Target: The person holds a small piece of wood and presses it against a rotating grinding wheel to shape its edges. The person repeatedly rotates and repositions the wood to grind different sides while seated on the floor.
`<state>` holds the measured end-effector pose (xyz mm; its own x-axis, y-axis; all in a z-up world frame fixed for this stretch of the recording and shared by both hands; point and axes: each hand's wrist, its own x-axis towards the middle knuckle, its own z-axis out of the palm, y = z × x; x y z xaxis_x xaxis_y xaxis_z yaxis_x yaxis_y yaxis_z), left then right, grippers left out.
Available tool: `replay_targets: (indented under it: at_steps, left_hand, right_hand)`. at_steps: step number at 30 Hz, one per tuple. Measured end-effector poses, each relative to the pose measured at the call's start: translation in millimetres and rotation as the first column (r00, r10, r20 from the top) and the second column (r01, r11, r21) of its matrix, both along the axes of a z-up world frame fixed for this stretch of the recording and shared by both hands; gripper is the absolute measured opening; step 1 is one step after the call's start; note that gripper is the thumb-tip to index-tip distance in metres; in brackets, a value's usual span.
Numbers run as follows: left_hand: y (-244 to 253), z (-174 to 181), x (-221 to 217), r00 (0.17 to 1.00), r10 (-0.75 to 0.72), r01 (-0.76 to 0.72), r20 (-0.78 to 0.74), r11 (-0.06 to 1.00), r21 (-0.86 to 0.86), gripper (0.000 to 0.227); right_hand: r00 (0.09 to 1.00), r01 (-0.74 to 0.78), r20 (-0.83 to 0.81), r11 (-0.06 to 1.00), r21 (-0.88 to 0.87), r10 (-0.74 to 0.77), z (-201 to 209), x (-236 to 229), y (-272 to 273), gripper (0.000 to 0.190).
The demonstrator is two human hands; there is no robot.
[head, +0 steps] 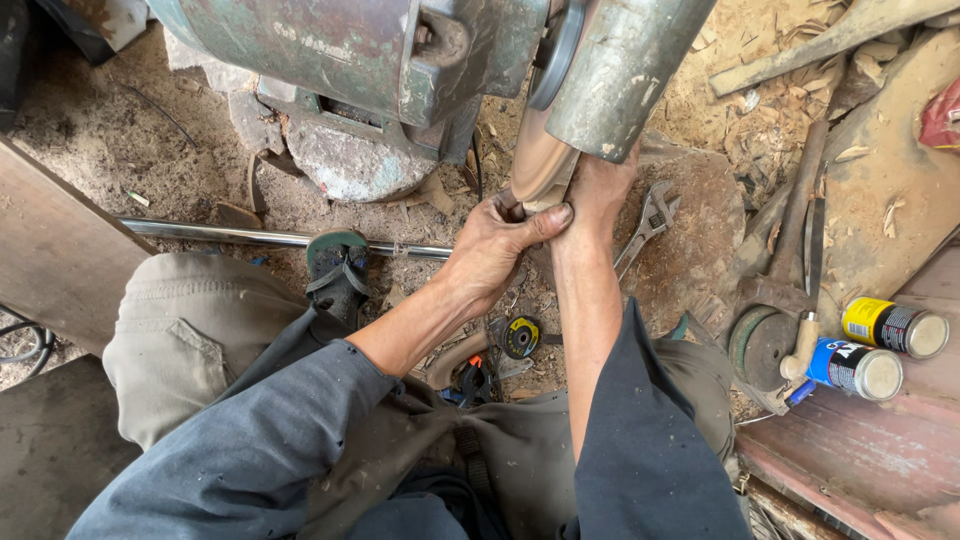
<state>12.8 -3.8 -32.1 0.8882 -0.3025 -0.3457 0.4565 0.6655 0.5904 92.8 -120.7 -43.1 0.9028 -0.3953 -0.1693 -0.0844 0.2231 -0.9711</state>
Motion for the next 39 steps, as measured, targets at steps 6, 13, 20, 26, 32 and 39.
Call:
replay_targets:
  at_steps: [6,13,20,26,32,39]
  left_hand:
    - [1,-1,3,0.999,0.008,-0.007,0.037,0.999,-0.033,0.060]
    - [2,5,-6,1.000,-0.016,0.016,-0.004,1.000,-0.026,0.063]
    - [0,14,-22,0.997,-0.026,0.029,0.075,0.998,-0.048,0.072]
    - [19,23,-42,0.901,-0.432,0.245,0.031,0.568,0.786,0.048]
    - [22,1,-55,0.756,-0.425,-0.444,0.497,0.225,0.867,0.074]
    - [18,-11,-58,0.773,-0.436,-0.262,0.461,0.441,0.858,0.057]
  right_hand:
    - [1.000,0.006,0.012,0.999,-0.042,-0.006,-6,0,-2,0.039]
    - [0.999,-0.006,0.045,0.989,-0.144,0.013,-1,-2,-1,0.039]
    - [0.989,-0.112,-0.106,0.987,-0.116,0.100,8,-17,-9,0.033]
    - [0.930,-0.196,-0.182,0.851,0.487,0.318,22,-52,-44,0.037]
    - [0.718,-0.317,-0.275,0.653,0.688,0.639,28,-93,-49,0.039]
    - [0.837,-0.431,-0.300,0.889,0.155,0.458,77,-114,-54,0.050]
